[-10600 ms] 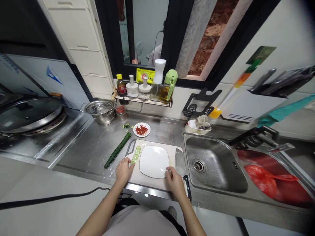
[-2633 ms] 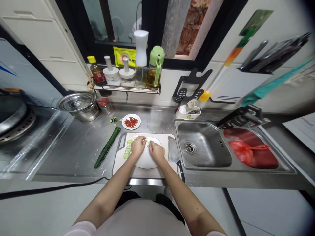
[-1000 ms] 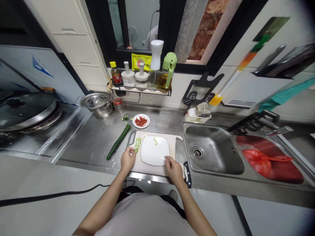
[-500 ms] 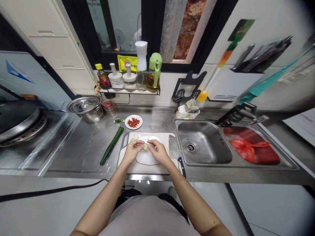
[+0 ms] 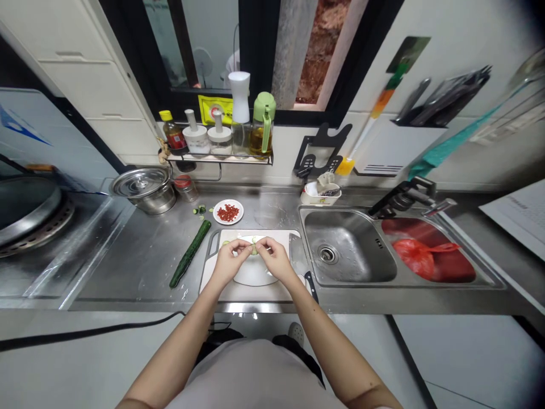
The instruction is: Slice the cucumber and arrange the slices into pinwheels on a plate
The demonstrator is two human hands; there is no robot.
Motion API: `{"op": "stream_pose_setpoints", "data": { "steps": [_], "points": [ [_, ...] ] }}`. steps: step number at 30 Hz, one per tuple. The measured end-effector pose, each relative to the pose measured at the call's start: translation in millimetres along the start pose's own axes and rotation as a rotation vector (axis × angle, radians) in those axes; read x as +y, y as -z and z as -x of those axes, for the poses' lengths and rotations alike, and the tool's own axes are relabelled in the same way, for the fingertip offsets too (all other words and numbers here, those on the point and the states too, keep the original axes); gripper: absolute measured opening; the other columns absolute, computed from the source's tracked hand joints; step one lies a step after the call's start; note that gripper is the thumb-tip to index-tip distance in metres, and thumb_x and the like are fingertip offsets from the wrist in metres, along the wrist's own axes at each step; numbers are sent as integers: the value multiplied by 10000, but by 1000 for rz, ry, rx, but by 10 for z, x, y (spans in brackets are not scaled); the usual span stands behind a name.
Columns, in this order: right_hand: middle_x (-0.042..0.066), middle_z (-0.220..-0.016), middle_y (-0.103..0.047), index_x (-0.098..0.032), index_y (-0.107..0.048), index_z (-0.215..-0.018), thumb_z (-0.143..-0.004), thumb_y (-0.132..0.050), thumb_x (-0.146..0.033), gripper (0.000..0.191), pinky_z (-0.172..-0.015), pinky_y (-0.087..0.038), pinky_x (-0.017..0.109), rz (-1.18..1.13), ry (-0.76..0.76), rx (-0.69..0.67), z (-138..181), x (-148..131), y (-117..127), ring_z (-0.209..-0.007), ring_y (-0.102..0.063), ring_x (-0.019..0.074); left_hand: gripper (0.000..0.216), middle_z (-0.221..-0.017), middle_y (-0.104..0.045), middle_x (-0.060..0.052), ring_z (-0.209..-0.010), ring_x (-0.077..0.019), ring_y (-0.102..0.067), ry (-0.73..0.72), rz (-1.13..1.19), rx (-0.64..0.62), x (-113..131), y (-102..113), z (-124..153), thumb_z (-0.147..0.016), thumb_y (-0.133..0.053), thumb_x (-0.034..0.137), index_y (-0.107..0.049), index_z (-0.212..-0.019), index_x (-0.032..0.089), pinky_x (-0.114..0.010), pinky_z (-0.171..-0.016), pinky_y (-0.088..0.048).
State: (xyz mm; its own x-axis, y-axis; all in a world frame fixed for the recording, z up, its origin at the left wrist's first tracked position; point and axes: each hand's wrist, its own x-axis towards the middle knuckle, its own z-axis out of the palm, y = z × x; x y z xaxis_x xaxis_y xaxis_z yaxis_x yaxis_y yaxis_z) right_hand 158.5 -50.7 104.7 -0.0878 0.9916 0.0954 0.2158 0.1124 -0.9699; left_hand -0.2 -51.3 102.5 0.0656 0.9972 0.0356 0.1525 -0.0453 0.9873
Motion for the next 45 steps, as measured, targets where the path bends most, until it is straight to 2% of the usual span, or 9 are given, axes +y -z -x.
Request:
{"op": "stream_pose_setpoints", "data": {
  "steps": [8, 12, 17, 26, 35, 41, 45],
  "points": [
    [0, -701, -609, -193, -591, -728, -805, -538, -335, 169, -623, -390, 229, 26, 39, -54, -46, -117, 46, -686, -528, 128, 209, -750, -689, -36, -677, -134, -557, -67, -77, 5, 70, 30, 19, -783, -645, 355, -699, -816, 156, -249, -674, -437],
    [-17, -655, -584, -202, -561, -682, -760, -532, -316, 141, -615, -394, 229, -41, 15, -99, -90, -197, 55, -648, -510, 122, 207, -767, -689, -34, -691, -139, -553, -107, -141, 4, 117, 51, 12, -799, -625, 355, -697, -842, 166, -254, -694, -435],
    [-48, -562, -507, -213, -509, -609, -668, -489, -296, 104, -525, -371, 211, -188, -116, -124, -153, -252, 32, -526, -447, 95, 197, -792, -697, -37, -712, -154, -563, -201, -268, 6, 223, 70, 3, -821, -591, 355, -696, -834, 189, -271, -719, -433],
    [-57, -460, -471, -202, -513, -590, -614, -540, -322, 124, -385, -208, 181, -387, -407, -148, -166, -397, 26, -401, -375, 66, 198, -832, -713, -35, -734, -164, -590, -372, -460, 23, 253, 91, -3, -875, -565, 352, -700, -837, 213, -307, -782, -415],
    [-43, -442, -477, -192, -510, -589, -586, -528, -293, 103, -360, -143, 173, -478, -559, -219, -186, -418, 77, -375, -362, 60, 193, -889, -696, -44, -888, -188, -614, -416, -570, 28, 203, 76, 17, -903, -551, 328, -716, -909, 229, -325, -871, -383],
    [-30, -440, -487, -181, -511, -578, -637, -532, -285, 121, -346, -122, 174, -526, -696, -283, -215, -393, 71, -363, -335, 53, 218, -848, -666, -49, -869, -184, -589, -466, -685, 73, 227, 93, 56, -917, -539, 338, -736, -926, 244, -327, -872, -349],
    [-32, -447, -492, -177, -530, -582, -639, -558, -294, 133, -344, -151, 167, -537, -660, -271, -194, -361, 46, -374, -368, 56, 209, -820, -686, -55, -841, -189, -587, -405, -636, 74, 206, 90, 87, -896, -567, 358, -747, -927, 257, -338, -862, -347]
  ]
}}
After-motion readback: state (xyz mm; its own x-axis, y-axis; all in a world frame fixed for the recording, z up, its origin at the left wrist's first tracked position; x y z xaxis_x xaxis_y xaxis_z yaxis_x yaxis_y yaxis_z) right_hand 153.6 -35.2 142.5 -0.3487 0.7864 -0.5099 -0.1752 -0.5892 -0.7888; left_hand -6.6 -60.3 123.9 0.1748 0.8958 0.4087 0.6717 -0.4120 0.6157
